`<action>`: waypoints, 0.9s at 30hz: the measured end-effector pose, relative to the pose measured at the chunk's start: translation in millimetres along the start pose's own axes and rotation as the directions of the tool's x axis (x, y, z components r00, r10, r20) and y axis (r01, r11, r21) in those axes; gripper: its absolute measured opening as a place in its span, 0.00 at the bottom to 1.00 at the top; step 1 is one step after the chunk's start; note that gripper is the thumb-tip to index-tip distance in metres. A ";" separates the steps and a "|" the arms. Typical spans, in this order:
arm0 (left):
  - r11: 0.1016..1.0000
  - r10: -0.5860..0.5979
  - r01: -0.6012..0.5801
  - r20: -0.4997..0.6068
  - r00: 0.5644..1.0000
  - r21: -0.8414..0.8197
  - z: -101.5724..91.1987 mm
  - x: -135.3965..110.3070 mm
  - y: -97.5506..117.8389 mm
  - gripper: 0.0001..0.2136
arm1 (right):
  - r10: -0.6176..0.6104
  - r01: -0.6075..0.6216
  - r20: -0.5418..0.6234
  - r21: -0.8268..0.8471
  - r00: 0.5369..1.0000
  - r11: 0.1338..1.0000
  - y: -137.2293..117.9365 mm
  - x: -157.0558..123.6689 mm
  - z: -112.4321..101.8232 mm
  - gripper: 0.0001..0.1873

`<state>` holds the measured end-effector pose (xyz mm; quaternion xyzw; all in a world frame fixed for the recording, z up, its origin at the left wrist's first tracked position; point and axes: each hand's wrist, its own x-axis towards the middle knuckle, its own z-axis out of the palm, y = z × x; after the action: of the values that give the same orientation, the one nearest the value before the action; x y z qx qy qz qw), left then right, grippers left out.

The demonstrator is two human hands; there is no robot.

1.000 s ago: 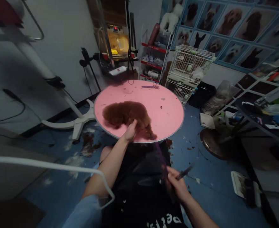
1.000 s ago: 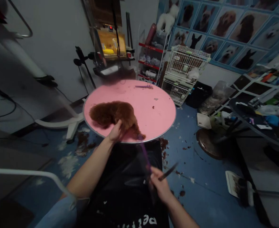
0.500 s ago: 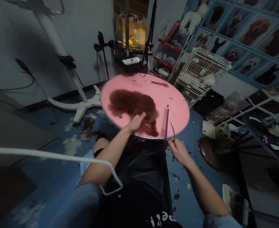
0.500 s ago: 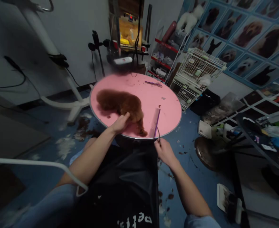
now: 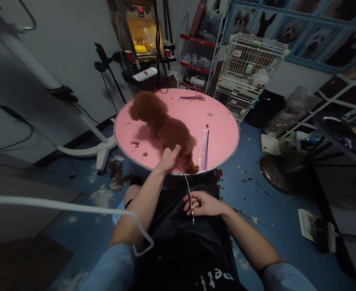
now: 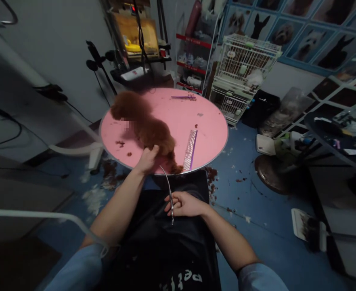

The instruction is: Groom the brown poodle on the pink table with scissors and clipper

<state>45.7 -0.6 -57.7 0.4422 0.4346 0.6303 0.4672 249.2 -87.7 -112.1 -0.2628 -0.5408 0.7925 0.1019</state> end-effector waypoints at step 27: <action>0.970 0.010 0.064 -0.301 0.954 0.233 -52.9 -11.5 32.4 0.17 | -0.043 0.030 -0.133 -0.103 0.990 0.994 31.7 -4.2 19.8 0.25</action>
<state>-10.0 -24.9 -40.5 0.3887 0.5796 0.6262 0.3476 246.1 -118.0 -134.2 -0.3106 -0.5768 0.7426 0.1393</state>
